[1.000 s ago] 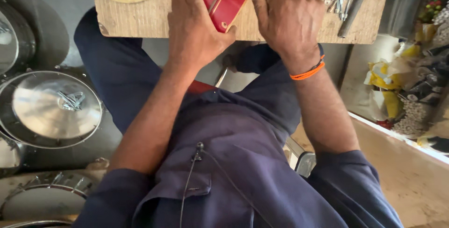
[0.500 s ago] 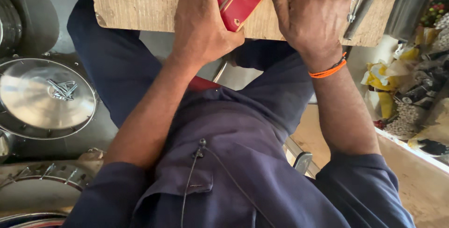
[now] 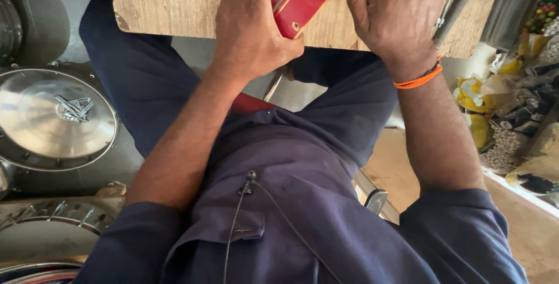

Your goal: The person is repairing a small red drum by inserting metal rods into the shell and tightening them using a screwdriver and pliers.

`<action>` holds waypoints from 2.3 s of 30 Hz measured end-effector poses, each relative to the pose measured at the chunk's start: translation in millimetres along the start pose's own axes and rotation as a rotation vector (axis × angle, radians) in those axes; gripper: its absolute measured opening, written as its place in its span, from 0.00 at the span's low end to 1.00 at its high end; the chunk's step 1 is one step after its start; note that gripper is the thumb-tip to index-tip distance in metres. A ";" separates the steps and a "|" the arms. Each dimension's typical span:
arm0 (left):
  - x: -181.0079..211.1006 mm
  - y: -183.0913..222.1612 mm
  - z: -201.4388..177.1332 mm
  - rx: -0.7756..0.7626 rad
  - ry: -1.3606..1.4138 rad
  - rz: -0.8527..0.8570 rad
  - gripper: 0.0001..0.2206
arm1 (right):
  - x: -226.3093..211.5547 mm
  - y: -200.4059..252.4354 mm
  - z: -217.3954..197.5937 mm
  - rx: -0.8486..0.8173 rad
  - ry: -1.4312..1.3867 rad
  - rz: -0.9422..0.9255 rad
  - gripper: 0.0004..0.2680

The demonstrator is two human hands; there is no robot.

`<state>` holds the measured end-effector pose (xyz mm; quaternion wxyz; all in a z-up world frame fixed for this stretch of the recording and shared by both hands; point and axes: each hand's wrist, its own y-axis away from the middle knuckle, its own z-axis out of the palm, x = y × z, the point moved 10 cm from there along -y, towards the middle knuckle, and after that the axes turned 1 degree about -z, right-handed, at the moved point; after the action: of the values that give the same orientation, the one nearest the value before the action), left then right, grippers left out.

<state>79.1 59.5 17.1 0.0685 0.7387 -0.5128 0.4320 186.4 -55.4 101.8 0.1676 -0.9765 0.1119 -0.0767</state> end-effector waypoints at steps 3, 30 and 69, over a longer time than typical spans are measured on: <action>-3.5 0.5 5.1 -0.021 -0.004 -0.024 0.48 | 3.8 4.8 3.9 -0.016 -0.010 -0.005 0.12; -92.9 18.9 3.0 0.122 1.037 -0.430 0.35 | 8.9 215.8 120.0 -0.071 -0.816 0.734 0.13; -46.1 44.0 -42.9 -0.060 0.905 -0.336 0.17 | -80.1 35.1 83.1 0.028 -1.980 0.537 0.19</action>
<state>14.2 94.6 -4.1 0.3751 0.5467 -0.3173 0.6780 118.1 -42.3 3.2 0.2077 -0.5424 0.1375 0.8023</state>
